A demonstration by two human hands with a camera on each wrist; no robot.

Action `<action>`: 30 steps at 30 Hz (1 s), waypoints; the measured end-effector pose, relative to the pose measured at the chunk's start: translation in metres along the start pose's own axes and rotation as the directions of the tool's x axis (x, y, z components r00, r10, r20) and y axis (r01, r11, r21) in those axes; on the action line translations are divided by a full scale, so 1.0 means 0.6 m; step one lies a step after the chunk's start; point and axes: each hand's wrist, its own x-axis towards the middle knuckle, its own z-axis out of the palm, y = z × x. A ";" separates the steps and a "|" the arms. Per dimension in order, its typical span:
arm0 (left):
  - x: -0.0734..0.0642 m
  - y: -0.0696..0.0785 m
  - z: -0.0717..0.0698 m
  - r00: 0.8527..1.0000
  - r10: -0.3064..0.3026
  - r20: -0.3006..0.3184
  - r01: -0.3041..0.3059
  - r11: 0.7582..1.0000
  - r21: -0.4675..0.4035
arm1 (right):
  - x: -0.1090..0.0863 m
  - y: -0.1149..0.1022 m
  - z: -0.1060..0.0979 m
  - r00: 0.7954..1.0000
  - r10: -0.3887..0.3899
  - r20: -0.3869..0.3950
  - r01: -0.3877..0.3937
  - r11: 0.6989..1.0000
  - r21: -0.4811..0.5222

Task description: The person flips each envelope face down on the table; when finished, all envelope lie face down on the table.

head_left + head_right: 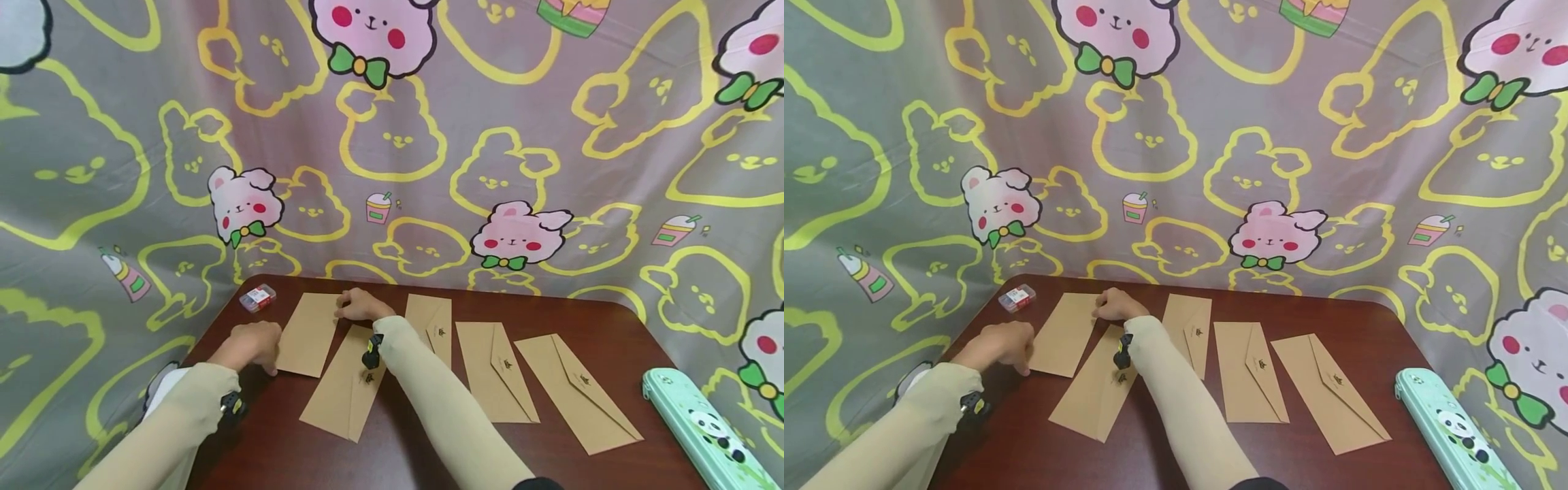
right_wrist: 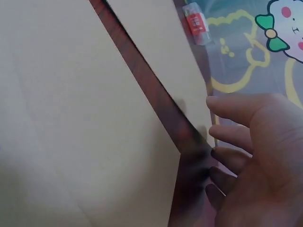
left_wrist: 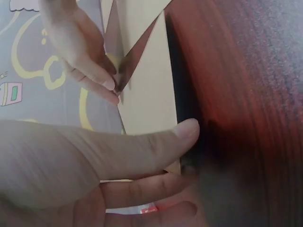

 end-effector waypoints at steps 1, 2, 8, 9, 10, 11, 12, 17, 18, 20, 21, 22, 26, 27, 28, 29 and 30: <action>0.003 0.003 0.001 1.000 -0.012 -0.004 0.012 1.000 0.005 | 0.000 0.002 0.001 1.000 0.005 -0.001 -0.005 1.000 -0.012; 0.006 0.006 0.003 1.000 -0.023 -0.006 0.023 1.000 0.009 | -0.001 0.003 0.002 1.000 0.006 -0.003 -0.006 1.000 -0.019; 0.016 0.013 0.015 0.998 -0.061 -0.003 0.061 0.998 0.019 | 0.002 0.002 0.012 1.000 0.014 -0.004 -0.014 0.992 -0.122; 0.016 0.012 0.017 0.997 -0.072 0.001 0.072 0.997 0.019 | 0.003 0.000 0.013 1.000 0.014 0.002 -0.013 0.989 -0.148; 0.016 0.012 0.018 0.996 -0.085 0.007 0.084 0.996 0.018 | 0.004 -0.002 0.014 1.000 0.016 0.005 -0.015 0.985 -0.173; 0.016 0.012 0.019 0.995 -0.096 0.014 0.096 0.995 0.018 | 0.006 -0.003 0.015 1.000 0.016 0.008 -0.014 0.979 -0.201; 0.017 0.012 0.019 0.994 -0.106 0.016 0.106 0.994 0.018 | 0.007 -0.004 0.016 1.000 0.017 0.008 -0.014 0.972 -0.233; 0.019 0.017 0.015 0.994 -0.106 0.000 0.106 0.993 0.048 | 0.007 -0.007 0.012 0.998 0.060 -0.012 -0.061 0.960 -0.272; 0.019 0.017 0.015 0.994 -0.107 -0.004 0.107 0.993 0.057 | 0.007 -0.008 0.011 0.998 0.063 -0.010 -0.063 0.961 -0.269; 0.019 0.018 0.014 0.994 -0.110 -0.010 0.111 0.991 0.073 | 0.006 -0.010 0.010 0.997 0.074 -0.013 -0.075 0.969 -0.235; 0.019 0.018 0.014 0.994 -0.113 -0.011 0.113 0.990 0.079 | 0.006 -0.010 0.010 0.997 0.074 -0.014 -0.075 0.970 -0.230; 0.019 0.018 0.014 0.993 -0.114 -0.009 0.115 0.990 0.079 | 0.005 -0.010 0.009 0.997 0.074 -0.013 -0.075 0.970 -0.229; 0.019 0.017 0.015 0.994 -0.108 -0.015 0.109 0.991 0.079 | 0.005 -0.009 0.007 0.999 0.051 -0.009 -0.052 0.964 -0.261; 0.019 0.016 0.015 0.994 -0.107 -0.016 0.108 0.991 0.076 | 0.005 -0.007 0.007 0.999 0.044 0.001 -0.042 0.961 -0.273; 0.018 0.016 0.016 0.994 -0.104 -0.013 0.105 0.992 0.073 | 0.005 -0.006 0.006 0.999 0.037 0.013 -0.032 0.960 -0.277; 0.017 0.014 0.016 0.995 -0.105 -0.006 0.105 0.992 0.070 | 0.003 -0.004 0.004 0.999 0.032 0.026 -0.023 0.960 -0.278; 0.016 0.012 0.016 0.995 -0.103 0.001 0.103 0.993 0.065 | 0.002 -0.002 0.001 0.999 0.029 0.036 -0.018 0.960 -0.278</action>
